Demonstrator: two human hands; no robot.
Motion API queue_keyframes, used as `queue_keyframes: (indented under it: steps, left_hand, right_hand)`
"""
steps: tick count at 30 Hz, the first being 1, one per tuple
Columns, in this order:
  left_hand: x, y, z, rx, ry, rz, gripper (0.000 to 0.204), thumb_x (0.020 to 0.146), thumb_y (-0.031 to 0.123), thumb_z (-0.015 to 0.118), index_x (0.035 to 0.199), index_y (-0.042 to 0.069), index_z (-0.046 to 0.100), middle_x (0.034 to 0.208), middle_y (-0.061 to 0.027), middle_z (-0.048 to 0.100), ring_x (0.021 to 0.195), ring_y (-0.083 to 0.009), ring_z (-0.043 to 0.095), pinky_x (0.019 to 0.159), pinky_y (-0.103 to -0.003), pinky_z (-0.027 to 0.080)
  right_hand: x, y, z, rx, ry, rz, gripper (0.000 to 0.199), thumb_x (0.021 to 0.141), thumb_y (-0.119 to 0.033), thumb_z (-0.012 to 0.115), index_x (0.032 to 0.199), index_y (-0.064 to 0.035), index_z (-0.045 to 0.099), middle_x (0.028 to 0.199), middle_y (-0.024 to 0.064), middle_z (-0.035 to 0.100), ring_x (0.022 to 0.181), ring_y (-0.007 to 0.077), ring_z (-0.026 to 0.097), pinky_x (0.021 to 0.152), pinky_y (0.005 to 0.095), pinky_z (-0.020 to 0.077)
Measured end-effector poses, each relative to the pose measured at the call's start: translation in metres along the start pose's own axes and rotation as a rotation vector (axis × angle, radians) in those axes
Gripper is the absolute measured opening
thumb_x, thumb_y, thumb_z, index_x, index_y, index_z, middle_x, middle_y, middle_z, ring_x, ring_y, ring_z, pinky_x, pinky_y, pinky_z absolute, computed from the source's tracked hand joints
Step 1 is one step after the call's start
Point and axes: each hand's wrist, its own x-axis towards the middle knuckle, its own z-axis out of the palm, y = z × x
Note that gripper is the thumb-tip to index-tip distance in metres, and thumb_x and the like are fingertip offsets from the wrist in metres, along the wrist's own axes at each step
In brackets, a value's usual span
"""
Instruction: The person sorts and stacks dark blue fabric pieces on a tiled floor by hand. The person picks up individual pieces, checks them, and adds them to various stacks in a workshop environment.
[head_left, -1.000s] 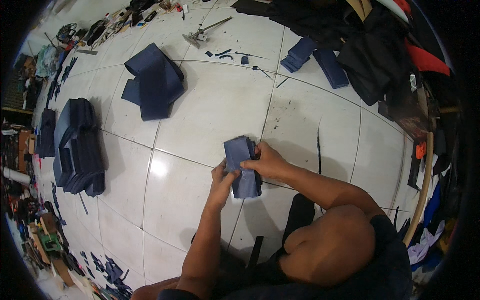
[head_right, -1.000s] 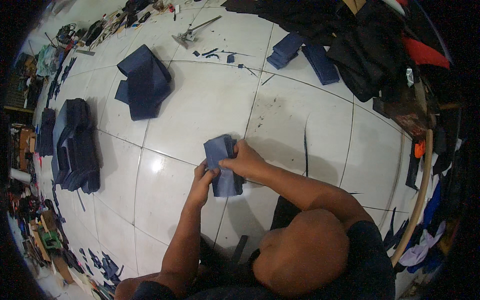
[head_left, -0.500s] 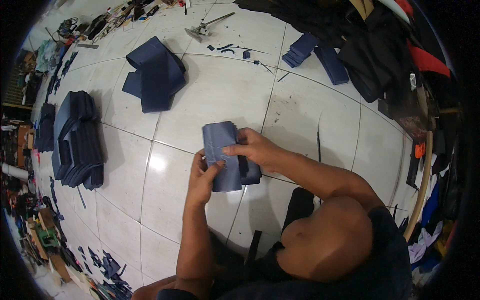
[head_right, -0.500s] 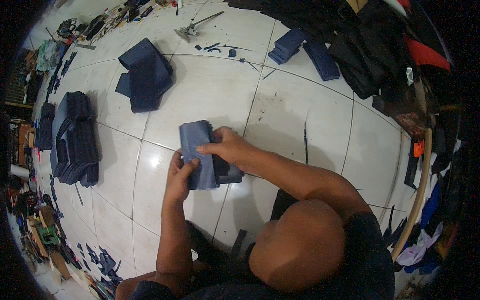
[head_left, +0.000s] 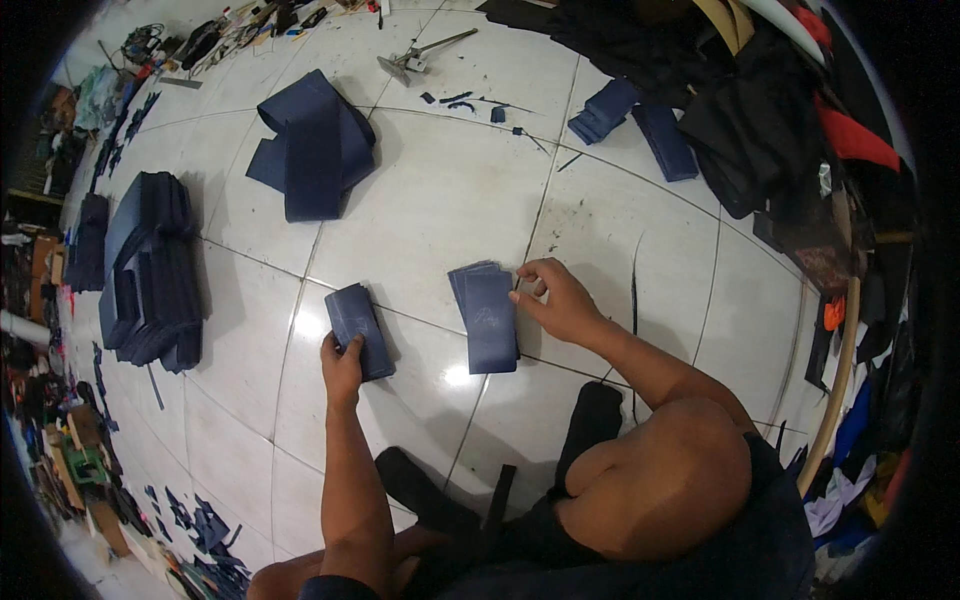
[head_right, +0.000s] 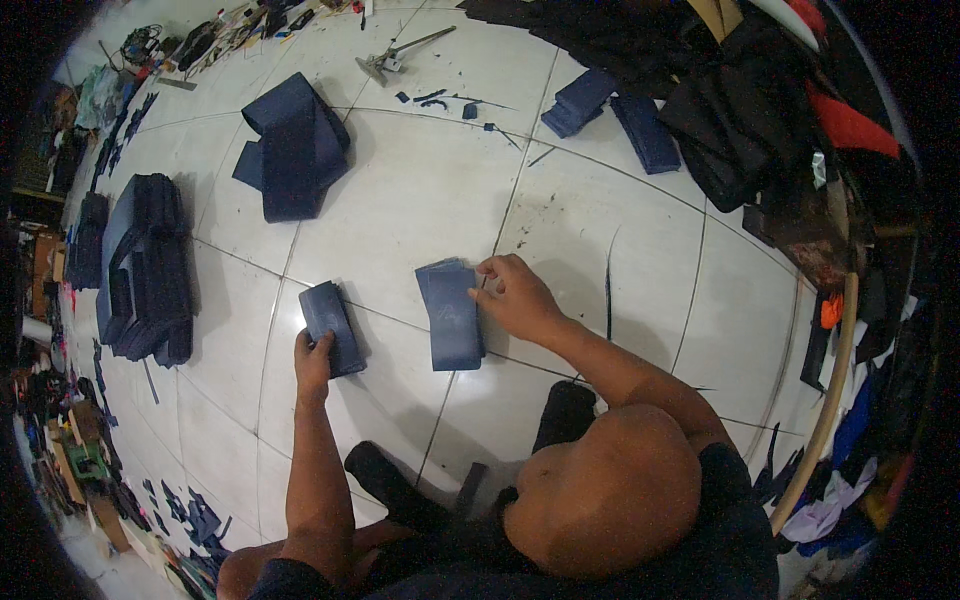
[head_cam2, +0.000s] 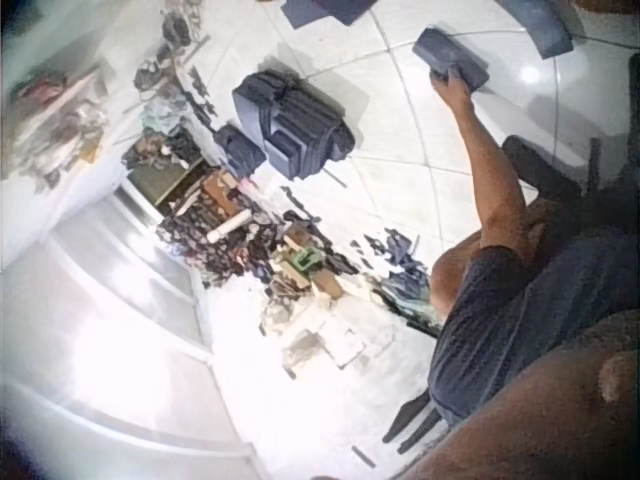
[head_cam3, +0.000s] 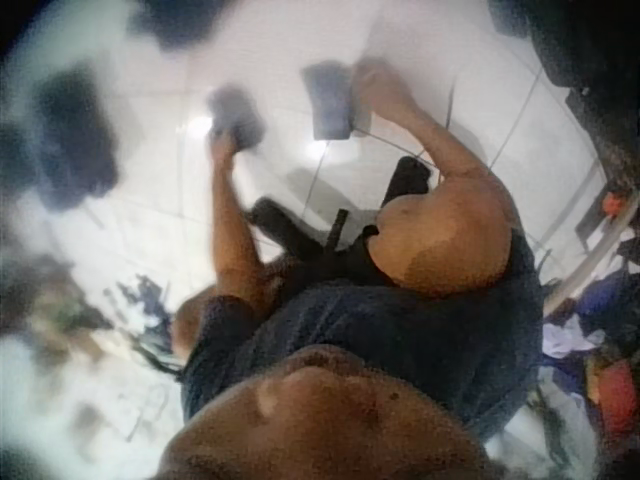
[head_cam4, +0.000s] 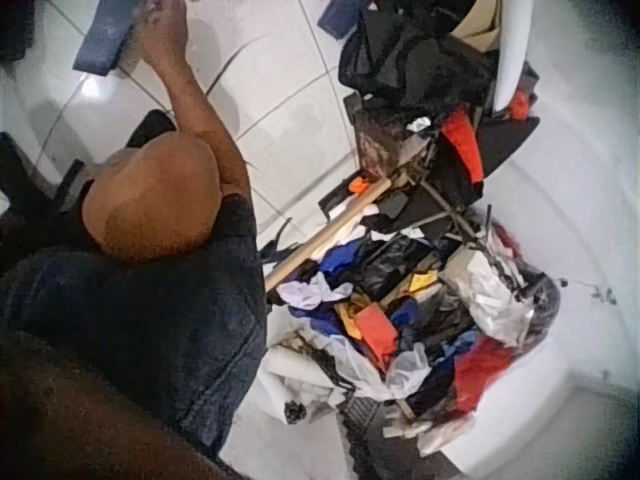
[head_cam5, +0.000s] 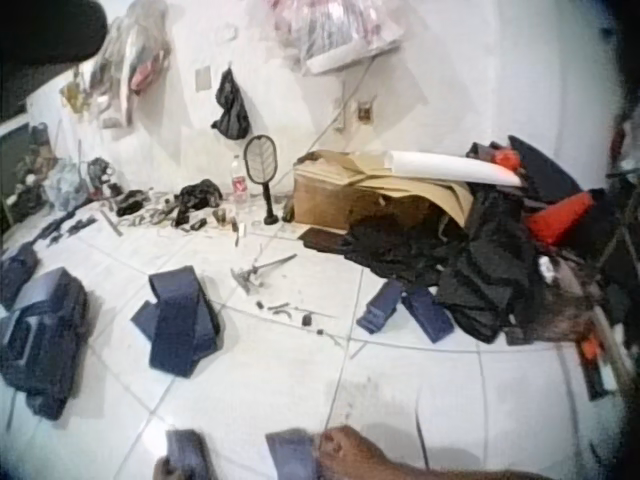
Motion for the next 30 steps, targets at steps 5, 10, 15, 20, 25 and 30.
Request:
queue_keyframes:
  steps: [5,10,15,20,25,30]
  left_hand:
    - [-0.017,0.045,0.006,0.731,0.353,0.004,0.078,0.085,0.028,0.074,0.146,-0.004,0.039,0.138,-0.0288,0.042,0.129,-0.0411,0.045,0.106,-0.047,0.041]
    - [-0.052,0.091,0.061,0.079,0.020,0.375,0.036,0.090,0.018,0.069,0.118,-0.004,0.061,0.096,-0.0135,0.066,0.088,-0.0205,0.063,0.079,-0.032,0.051]
    - [-0.101,0.089,0.146,-0.145,-0.465,0.086,0.024,0.091,0.015,0.068,0.105,-0.003,0.064,0.082,-0.0114,0.069,0.073,-0.0152,0.065,0.069,-0.029,0.052]
    - [-0.098,0.079,0.163,-0.008,-0.387,0.116,0.022,0.091,0.016,0.068,0.103,-0.002,0.063,0.080,-0.0126,0.070,0.070,-0.0177,0.067,0.066,-0.031,0.053]
    - [-0.098,0.085,0.160,0.003,-0.390,0.107,0.022,0.092,0.015,0.067,0.105,-0.001,0.060,0.079,-0.0109,0.068,0.068,-0.0167,0.065,0.063,-0.031,0.051]
    - [-0.100,0.089,0.160,0.040,-0.372,0.143,0.019,0.095,0.013,0.063,0.105,-0.001,0.054,0.080,-0.0082,0.065,0.064,-0.0119,0.060,0.057,-0.028,0.049]
  right_hand:
    - [-0.010,0.005,0.010,-0.196,0.036,-0.130,0.041,0.089,-0.028,0.071,0.121,-0.0044,0.059,0.113,0.0136,0.056,0.100,0.0305,0.059,0.088,0.0431,0.0487]
    - [-0.012,0.006,0.020,-0.274,0.104,-0.256,0.045,0.087,-0.026,0.072,0.125,-0.0046,0.059,0.113,0.0136,0.054,0.103,0.0296,0.057,0.089,0.0433,0.0461]
    - [-0.012,-0.002,0.020,-0.363,0.103,-0.242,0.053,0.086,-0.028,0.073,0.130,-0.0044,0.058,0.113,0.0139,0.054,0.101,0.0291,0.056,0.089,0.0443,0.0442]
    - [-0.014,0.003,0.022,-0.405,0.092,-0.237,0.058,0.086,-0.032,0.073,0.134,-0.0044,0.056,0.114,0.0142,0.054,0.102,0.0289,0.055,0.088,0.0443,0.0432]
    - [-0.012,0.002,0.025,-0.435,0.067,-0.216,0.061,0.087,-0.035,0.072,0.137,-0.0038,0.054,0.115,0.0143,0.054,0.103,0.0288,0.054,0.089,0.0442,0.0419]
    - [-0.013,0.006,0.029,-0.495,0.136,-0.271,0.050,0.088,-0.030,0.071,0.132,-0.0064,0.061,0.109,0.0103,0.056,0.099,0.0252,0.055,0.084,0.0413,0.0409]
